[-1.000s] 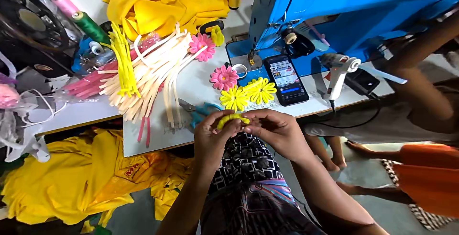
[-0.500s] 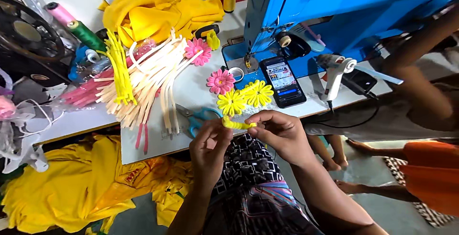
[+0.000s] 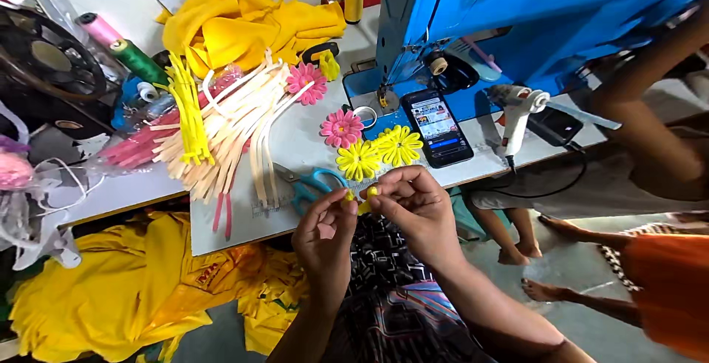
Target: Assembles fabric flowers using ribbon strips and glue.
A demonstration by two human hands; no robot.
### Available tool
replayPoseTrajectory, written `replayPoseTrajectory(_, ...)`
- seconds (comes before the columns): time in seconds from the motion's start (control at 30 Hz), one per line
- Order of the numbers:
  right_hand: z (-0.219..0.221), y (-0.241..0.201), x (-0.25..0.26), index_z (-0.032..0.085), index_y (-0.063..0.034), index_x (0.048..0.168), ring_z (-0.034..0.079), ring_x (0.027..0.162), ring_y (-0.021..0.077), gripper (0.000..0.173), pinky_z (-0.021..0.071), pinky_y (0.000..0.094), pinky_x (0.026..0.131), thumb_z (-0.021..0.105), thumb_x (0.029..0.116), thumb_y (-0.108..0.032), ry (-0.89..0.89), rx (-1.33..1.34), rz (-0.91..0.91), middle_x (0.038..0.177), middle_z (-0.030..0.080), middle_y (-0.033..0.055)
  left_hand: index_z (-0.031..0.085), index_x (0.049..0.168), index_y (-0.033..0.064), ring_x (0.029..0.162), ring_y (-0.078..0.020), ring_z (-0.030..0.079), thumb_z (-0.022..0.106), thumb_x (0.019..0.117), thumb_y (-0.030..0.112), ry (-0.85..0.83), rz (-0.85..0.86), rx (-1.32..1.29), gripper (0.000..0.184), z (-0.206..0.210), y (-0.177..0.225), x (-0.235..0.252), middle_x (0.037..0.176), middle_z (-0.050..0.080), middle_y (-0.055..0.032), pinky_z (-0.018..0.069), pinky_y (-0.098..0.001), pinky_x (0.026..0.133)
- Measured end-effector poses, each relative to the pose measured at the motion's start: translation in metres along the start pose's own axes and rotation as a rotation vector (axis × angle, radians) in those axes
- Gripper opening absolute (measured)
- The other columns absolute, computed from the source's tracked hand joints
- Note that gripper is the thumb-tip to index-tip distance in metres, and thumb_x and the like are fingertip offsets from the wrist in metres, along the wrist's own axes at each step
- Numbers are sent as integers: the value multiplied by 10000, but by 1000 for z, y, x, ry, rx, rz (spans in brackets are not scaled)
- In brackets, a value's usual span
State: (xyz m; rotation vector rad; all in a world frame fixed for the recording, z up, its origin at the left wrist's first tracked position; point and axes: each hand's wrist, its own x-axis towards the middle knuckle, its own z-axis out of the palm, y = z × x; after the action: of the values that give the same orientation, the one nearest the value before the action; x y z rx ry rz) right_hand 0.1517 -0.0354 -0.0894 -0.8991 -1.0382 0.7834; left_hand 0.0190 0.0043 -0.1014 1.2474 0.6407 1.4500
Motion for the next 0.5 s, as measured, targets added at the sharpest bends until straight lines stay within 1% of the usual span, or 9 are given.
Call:
replayPoseTrajectory(0.07,1,-1,0,666,-115,1073,722,859,54,206,609,220,794,710,916,11,-4,-24,-28,976,754,-12,753,1083,150,889,-54,712,701,942,86,-3,17,23,163,-2,1,1,1005,747,56,612,-246,791)
replayPoseTrajectory(0.17,0,-3,0,707,-85,1052,704,877,25,146,603,206,801,699,929,-7,-48,-111,-91,1017,746,-25,766,1085,151,909,-33,703,684,963,101,-35,45,39,155,-6,4,2,1014,751,77,593,-228,835)
replayPoseTrajectory(0.27,-1,-4,1,698,-51,1036,677,853,10,120,586,192,783,664,934,3,-69,-169,-121,987,727,-21,772,1085,172,921,-13,693,671,974,112,-51,58,58,162,-6,4,3,1023,748,99,583,-217,846)
replayPoseTrajectory(0.4,-2,-6,3,685,-39,997,648,829,-6,84,574,178,749,647,928,-10,-83,-239,-129,946,693,-25,764,1084,183,947,-22,692,666,980,127,-90,75,77,154,-6,3,2,1040,743,100,579,-229,873)
replayPoseTrajectory(0.5,-3,-7,5,679,-31,967,649,856,9,69,574,184,762,642,914,-5,-111,-286,-141,943,682,-11,760,1074,172,942,-19,686,659,978,108,-114,96,111,154,-8,3,3,1039,737,102,578,-229,870)
